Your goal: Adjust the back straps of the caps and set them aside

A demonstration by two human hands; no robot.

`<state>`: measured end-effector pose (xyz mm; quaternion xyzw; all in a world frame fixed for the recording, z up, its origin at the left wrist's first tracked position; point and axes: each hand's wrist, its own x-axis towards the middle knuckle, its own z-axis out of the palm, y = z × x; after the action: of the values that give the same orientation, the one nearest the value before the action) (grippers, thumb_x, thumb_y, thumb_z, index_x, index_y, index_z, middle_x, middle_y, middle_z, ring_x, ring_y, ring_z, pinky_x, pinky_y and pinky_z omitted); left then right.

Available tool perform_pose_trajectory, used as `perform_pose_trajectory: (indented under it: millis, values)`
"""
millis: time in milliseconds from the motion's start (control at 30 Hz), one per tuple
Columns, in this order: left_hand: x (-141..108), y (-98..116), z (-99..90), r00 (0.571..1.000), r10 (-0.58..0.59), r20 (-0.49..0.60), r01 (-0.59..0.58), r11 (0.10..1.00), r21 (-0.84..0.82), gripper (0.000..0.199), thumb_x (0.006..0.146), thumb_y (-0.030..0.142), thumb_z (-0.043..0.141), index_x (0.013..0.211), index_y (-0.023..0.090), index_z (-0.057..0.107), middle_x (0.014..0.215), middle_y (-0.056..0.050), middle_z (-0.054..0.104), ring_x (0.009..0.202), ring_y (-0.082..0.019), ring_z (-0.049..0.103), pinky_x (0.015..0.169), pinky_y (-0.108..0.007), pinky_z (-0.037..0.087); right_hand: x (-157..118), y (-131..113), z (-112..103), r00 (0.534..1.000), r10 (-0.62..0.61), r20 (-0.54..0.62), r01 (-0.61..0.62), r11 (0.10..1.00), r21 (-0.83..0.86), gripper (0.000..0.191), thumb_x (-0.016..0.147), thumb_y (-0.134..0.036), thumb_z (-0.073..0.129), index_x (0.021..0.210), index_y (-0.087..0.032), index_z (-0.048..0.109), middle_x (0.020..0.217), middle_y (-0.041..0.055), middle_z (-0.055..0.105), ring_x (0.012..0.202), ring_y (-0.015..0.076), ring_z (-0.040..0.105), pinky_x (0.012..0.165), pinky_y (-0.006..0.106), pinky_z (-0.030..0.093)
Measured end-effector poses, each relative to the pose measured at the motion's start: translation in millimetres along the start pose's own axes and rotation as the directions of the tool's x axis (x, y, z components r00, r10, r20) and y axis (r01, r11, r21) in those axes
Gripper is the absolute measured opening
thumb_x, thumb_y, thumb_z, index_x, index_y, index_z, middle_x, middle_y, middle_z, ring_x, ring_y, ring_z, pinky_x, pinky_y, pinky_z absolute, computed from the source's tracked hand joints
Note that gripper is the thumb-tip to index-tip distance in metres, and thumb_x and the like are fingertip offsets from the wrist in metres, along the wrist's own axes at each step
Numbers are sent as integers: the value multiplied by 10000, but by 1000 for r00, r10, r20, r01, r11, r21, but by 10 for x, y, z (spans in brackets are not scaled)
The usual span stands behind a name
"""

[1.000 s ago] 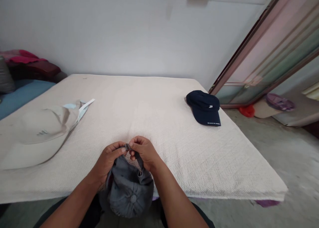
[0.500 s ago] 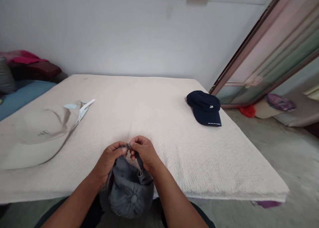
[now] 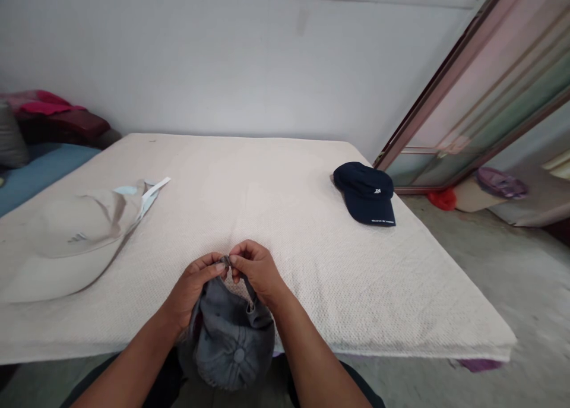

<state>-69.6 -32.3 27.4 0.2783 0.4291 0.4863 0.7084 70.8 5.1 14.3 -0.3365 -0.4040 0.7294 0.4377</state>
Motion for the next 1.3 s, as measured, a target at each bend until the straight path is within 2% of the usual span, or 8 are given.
perform_pose_trajectory:
  millis: [267,533,667,767,867,1067,1167,1300]
  values:
    - [-12,5,9,1000,-4,-22,3,999,-33,89,690,210,675,757,162,641,649,-5,645,568,-111,572,564,-208,428,-4,-20,9,1000,-4,14,4,1000,-23,163,701,-254,700,753,-171,570,558,-40,572,451,78,501,461,216,393]
    - [-36,32,5,999,7,52,-8,1000,12,27,728,175,613,748,157,615,671,-32,664,602,-137,600,600,-231,442,-22,-26,-6,998,17,58,-16,1000,-10,157,697,-250,707,745,-160,587,577,-22,591,473,81,509,494,224,408]
    - [-35,44,-7,999,-17,36,17,1000,3,63,717,192,653,755,163,611,666,-23,667,594,-133,599,607,-233,446,-33,-51,-30,995,44,85,-42,999,-30,169,723,-293,693,759,-157,597,563,-24,573,487,87,521,510,229,409]
    - [-17,55,-36,999,-31,-6,31,998,61,109,690,214,695,748,156,623,654,-18,660,583,-128,587,586,-224,434,-42,-65,-48,992,35,121,-22,994,-104,185,743,-322,674,796,-161,599,595,-20,574,512,94,531,520,233,416]
    - [5,53,-64,997,-6,-76,16,992,127,142,669,239,719,750,157,636,646,-3,643,573,-120,568,570,-218,417,-58,-51,-51,991,-29,128,61,963,-261,182,731,-300,684,830,-179,592,673,-11,590,552,102,536,533,240,425]
    - [19,25,-32,993,25,-118,-8,990,140,145,673,282,707,697,163,627,620,16,620,552,-109,547,563,-219,408,-88,-18,-14,981,-193,31,176,804,-568,53,774,-230,603,818,-205,588,726,1,581,641,126,531,578,247,419]
    - [22,24,-5,990,5,-143,11,994,106,156,653,280,713,720,163,634,637,4,639,567,-125,570,576,-235,426,-73,-7,0,976,-215,18,184,783,-594,63,764,-206,594,826,-210,586,743,2,584,652,130,527,585,247,410]
    - [31,28,-1,991,23,-134,-13,997,75,240,671,253,704,895,182,657,767,-18,685,686,-153,624,673,-264,461,-44,20,1,978,-210,13,180,801,-572,52,767,-189,580,811,-209,562,739,-2,574,652,128,522,598,249,409]
